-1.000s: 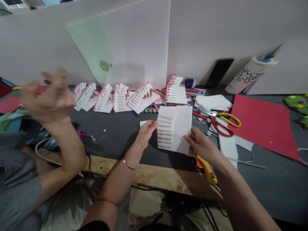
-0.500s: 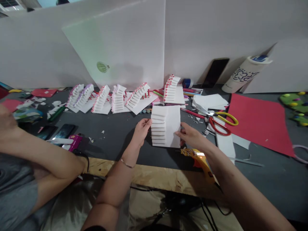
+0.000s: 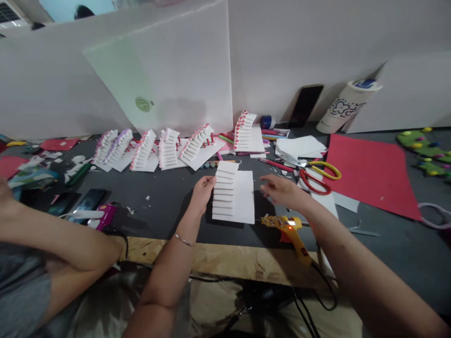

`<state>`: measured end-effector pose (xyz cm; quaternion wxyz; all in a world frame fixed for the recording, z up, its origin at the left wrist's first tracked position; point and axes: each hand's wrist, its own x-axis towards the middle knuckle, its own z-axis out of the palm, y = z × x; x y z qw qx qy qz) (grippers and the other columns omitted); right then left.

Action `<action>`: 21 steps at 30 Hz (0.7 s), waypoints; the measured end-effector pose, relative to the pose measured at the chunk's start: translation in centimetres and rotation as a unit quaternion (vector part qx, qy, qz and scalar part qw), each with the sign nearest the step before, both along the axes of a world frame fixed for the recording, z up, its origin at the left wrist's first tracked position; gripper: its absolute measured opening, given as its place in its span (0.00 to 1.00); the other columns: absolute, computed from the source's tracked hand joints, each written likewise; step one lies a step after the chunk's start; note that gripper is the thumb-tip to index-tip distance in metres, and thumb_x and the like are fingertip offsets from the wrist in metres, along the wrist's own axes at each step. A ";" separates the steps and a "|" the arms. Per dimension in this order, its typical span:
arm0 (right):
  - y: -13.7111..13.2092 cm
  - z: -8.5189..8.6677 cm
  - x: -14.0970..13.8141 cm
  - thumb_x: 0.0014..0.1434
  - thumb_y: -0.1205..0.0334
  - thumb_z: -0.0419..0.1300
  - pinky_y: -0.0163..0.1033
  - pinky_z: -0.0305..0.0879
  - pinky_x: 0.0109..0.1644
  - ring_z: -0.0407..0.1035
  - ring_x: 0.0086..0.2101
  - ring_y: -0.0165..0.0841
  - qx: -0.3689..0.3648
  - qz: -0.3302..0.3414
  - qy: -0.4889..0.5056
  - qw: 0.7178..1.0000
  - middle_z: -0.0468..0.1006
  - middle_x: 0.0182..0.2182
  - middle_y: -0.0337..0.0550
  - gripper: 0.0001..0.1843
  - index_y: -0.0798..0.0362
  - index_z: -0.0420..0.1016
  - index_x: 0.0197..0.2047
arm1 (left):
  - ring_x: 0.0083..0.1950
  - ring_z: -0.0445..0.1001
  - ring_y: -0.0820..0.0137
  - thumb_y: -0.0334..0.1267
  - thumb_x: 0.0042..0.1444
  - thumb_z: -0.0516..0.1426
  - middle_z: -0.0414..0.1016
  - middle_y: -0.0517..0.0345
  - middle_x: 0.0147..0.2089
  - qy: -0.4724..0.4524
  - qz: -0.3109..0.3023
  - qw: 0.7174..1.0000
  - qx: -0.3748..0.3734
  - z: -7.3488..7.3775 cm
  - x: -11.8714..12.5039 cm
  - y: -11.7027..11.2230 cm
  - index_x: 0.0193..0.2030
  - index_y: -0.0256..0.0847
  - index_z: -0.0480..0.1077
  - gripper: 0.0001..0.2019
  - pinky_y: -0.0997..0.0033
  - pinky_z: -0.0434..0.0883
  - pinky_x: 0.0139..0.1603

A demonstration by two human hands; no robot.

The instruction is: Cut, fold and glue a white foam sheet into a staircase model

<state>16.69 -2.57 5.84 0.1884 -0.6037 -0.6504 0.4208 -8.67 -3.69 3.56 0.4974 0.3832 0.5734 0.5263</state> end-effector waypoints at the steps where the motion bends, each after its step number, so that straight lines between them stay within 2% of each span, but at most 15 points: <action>1: 0.1 0.2 0.2 0.63 0.63 0.54 0.34 0.68 0.30 0.73 0.27 0.31 0.028 -0.006 -0.005 1.000 0.79 0.28 0.40 0.15 0.53 0.74 0.51 | 0.33 0.70 0.70 0.49 0.44 0.66 0.73 0.61 0.28 -0.001 -0.002 1.000 -0.003 0.0 0.0 0.0 0.31 0.39 0.71 0.16 0.70 0.67 0.38; 4: 0.4 0.7 -0.4 0.63 0.63 0.54 0.34 0.68 0.33 0.75 0.29 0.31 0.073 0.008 -0.020 0.997 0.80 0.29 0.40 0.12 0.52 0.76 0.46 | 0.33 0.71 0.70 0.51 0.44 0.66 0.74 0.60 0.29 0.002 -0.006 1.000 -0.008 0.1 0.2 0.0 0.31 0.39 0.72 0.17 0.70 0.67 0.39; 7: 0.9 0.9 -2.0 0.64 0.63 0.53 0.32 0.68 0.34 0.75 0.27 0.29 0.063 0.068 -0.055 0.994 0.82 0.33 0.41 0.12 0.53 0.77 0.45 | 0.33 0.71 0.70 0.51 0.43 0.67 0.75 0.60 0.29 0.010 -0.008 1.000 -0.010 0.2 0.3 -0.1 0.31 0.39 0.73 0.17 0.71 0.67 0.38; 9: 1.5 1.0 -2.4 0.65 0.64 0.52 0.32 0.68 0.34 0.75 0.27 0.28 0.065 0.083 -0.084 0.991 0.82 0.35 0.42 0.13 0.53 0.77 0.46 | 0.33 0.71 0.70 0.51 0.43 0.67 0.76 0.60 0.29 0.015 -0.012 1.000 -0.012 0.4 0.3 -0.1 0.31 0.39 0.73 0.18 0.71 0.67 0.37; 12: 2.3 1.3 -0.8 0.64 0.65 0.52 0.34 0.67 0.36 0.76 0.32 0.32 0.091 0.060 -0.138 0.984 0.83 0.38 0.44 0.13 0.52 0.78 0.45 | 0.33 0.71 0.70 0.51 0.42 0.66 0.76 0.60 0.30 0.021 -0.013 1.000 -0.014 0.5 0.2 0.0 0.33 0.40 0.73 0.18 0.72 0.66 0.36; 14: 2.6 1.7 1.3 0.62 0.65 0.54 0.36 0.66 0.37 0.76 0.36 0.36 0.102 0.048 -0.189 0.975 0.83 0.37 0.45 0.11 0.51 0.79 0.41 | 0.33 0.71 0.70 0.50 0.42 0.66 0.76 0.60 0.30 0.029 -0.013 0.999 -0.014 0.5 0.2 0.2 0.33 0.40 0.73 0.17 0.71 0.66 0.36; 17: 2.3 2.0 3.9 0.59 0.65 0.58 0.36 0.64 0.36 0.75 0.36 0.39 0.093 0.053 -0.256 0.961 0.82 0.34 0.47 0.07 0.51 0.79 0.34 | 0.33 0.72 0.69 0.50 0.43 0.66 0.76 0.59 0.28 0.038 -0.017 0.999 -0.014 0.4 0.1 0.4 0.32 0.40 0.73 0.16 0.71 0.66 0.36; 21: 1.8 1.4 4.3 0.60 0.57 0.61 0.37 0.61 0.32 0.75 0.36 0.40 0.074 0.074 -0.300 0.948 0.82 0.34 0.49 0.10 0.52 0.78 0.31 | 0.32 0.70 0.70 0.51 0.44 0.66 0.74 0.60 0.27 0.050 -0.021 0.998 -0.015 0.2 0.0 0.5 0.29 0.40 0.74 0.16 0.72 0.65 0.35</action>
